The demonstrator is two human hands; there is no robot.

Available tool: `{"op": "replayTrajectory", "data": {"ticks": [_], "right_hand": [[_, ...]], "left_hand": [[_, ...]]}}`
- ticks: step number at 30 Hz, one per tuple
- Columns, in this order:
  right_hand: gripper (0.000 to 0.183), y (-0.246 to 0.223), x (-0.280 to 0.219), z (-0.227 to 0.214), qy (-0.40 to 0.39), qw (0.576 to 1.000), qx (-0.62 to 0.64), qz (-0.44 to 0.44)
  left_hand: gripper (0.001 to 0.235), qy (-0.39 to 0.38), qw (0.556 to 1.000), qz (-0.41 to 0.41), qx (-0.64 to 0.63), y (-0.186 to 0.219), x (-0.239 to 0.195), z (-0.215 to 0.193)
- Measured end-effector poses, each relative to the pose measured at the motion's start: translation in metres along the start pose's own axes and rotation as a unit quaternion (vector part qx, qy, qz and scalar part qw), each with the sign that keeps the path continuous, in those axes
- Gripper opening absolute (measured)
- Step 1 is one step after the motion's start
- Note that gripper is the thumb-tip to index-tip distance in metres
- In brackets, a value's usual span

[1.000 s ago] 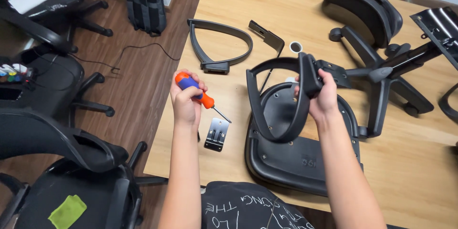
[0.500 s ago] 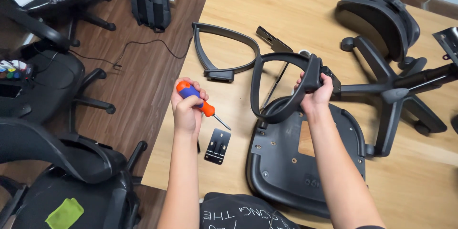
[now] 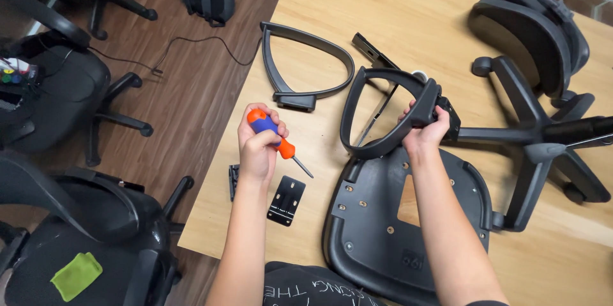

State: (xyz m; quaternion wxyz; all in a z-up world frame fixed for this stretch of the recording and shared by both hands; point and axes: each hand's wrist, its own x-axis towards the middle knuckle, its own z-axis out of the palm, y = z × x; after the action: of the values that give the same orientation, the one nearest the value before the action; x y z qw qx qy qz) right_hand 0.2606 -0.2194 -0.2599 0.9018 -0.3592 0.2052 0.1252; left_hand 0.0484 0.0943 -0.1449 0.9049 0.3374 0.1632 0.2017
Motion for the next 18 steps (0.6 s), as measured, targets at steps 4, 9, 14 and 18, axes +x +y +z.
{"op": "replayTrajectory", "data": {"ticks": [4, 9, 14, 18], "right_hand": [[0.047, 0.005, 0.007, -0.001, 0.025, 0.999, 0.017, -0.014], [0.047, 0.008, 0.019, -0.003, 0.044, 0.999, 0.008, -0.015], [0.048, 0.011, 0.032, -0.013, 0.042, 0.999, 0.025, -0.003], [0.049, 0.02, 0.045, -0.027, 0.057, 0.997, 0.052, 0.005]], "left_hand": [[0.044, -0.004, 1.0, -0.007, 0.003, -0.004, 0.004, 0.001], [0.045, -0.007, 1.0, -0.012, -0.005, -0.007, 0.007, 0.001], [0.044, -0.011, 1.0, -0.019, -0.004, -0.015, 0.012, -0.001], [0.044, -0.014, 0.999, -0.031, -0.005, -0.023, 0.013, 0.002]]}}
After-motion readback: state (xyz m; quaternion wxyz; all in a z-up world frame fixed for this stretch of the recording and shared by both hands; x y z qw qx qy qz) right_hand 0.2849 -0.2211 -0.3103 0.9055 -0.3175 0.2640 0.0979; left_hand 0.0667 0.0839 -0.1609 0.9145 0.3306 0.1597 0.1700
